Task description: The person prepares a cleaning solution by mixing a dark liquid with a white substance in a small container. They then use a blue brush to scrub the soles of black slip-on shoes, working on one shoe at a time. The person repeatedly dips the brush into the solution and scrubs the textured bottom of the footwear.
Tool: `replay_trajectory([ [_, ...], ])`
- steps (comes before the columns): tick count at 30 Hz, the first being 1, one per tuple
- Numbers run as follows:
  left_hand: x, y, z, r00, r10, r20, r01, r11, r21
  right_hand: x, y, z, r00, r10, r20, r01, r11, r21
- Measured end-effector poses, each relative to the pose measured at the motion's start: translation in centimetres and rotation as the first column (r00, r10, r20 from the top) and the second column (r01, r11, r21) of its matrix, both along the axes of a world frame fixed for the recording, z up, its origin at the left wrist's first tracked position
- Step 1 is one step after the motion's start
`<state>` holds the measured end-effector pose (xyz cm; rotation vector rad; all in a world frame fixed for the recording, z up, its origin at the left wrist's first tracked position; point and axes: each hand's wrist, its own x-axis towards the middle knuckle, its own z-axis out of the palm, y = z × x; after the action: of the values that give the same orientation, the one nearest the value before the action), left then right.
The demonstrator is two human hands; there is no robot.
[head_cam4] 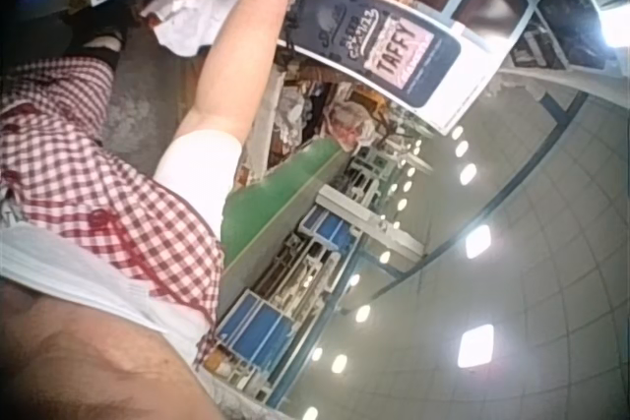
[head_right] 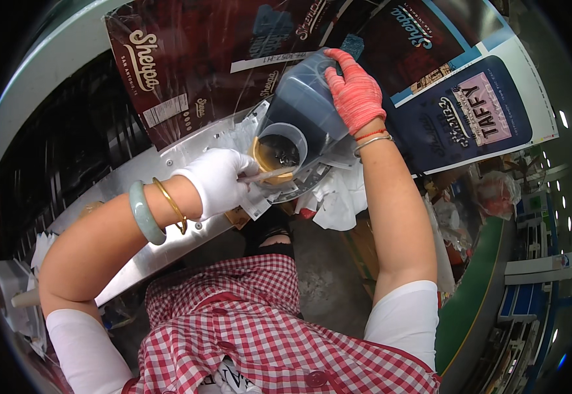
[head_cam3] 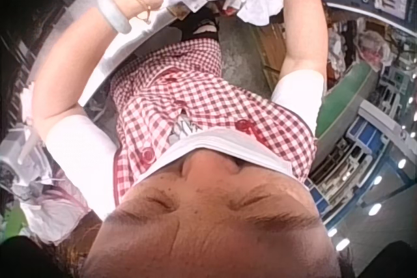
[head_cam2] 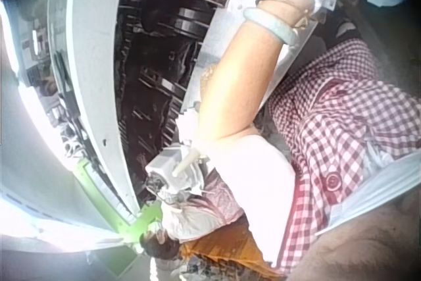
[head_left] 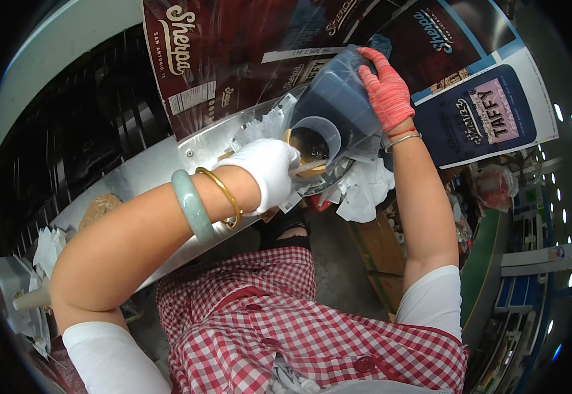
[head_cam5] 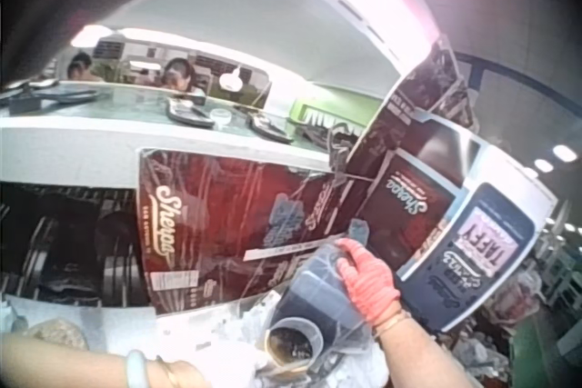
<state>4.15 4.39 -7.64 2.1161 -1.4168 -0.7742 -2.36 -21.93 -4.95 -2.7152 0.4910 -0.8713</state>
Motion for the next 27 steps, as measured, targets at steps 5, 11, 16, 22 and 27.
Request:
replay_trajectory([
  [5, -1.5, -0.2, -1.4, 0.958, 0.163, -0.238, -0.174, 0.984, -0.026, 0.0, 0.0, 0.0, 1.000, -0.026, -0.013, 0.026, 0.999, -0.025],
  [11, -3.6, -0.1, -3.5, 0.845, 0.244, -0.477, -0.326, 0.940, -0.098, 0.1, 0.2, -0.1, 1.000, -0.010, -0.002, 0.010, 1.000, -0.020],
  [16, -5.0, -0.5, -4.1, 0.697, 0.271, -0.663, -0.421, 0.904, -0.072, 0.1, 0.1, 0.0, 1.000, -0.023, -0.016, 0.023, 1.000, -0.014],
  [22, -7.2, -0.7, -4.2, 0.388, 0.278, -0.879, -0.549, 0.835, 0.022, 0.0, -0.1, -0.1, 0.999, -0.042, -0.024, 0.041, 0.999, -0.027],
  [27, -7.4, 0.6, -4.0, 0.156, 0.247, -0.956, -0.628, 0.772, 0.097, 0.0, 0.3, 0.1, 0.997, -0.069, -0.035, 0.069, 0.998, -0.008],
])
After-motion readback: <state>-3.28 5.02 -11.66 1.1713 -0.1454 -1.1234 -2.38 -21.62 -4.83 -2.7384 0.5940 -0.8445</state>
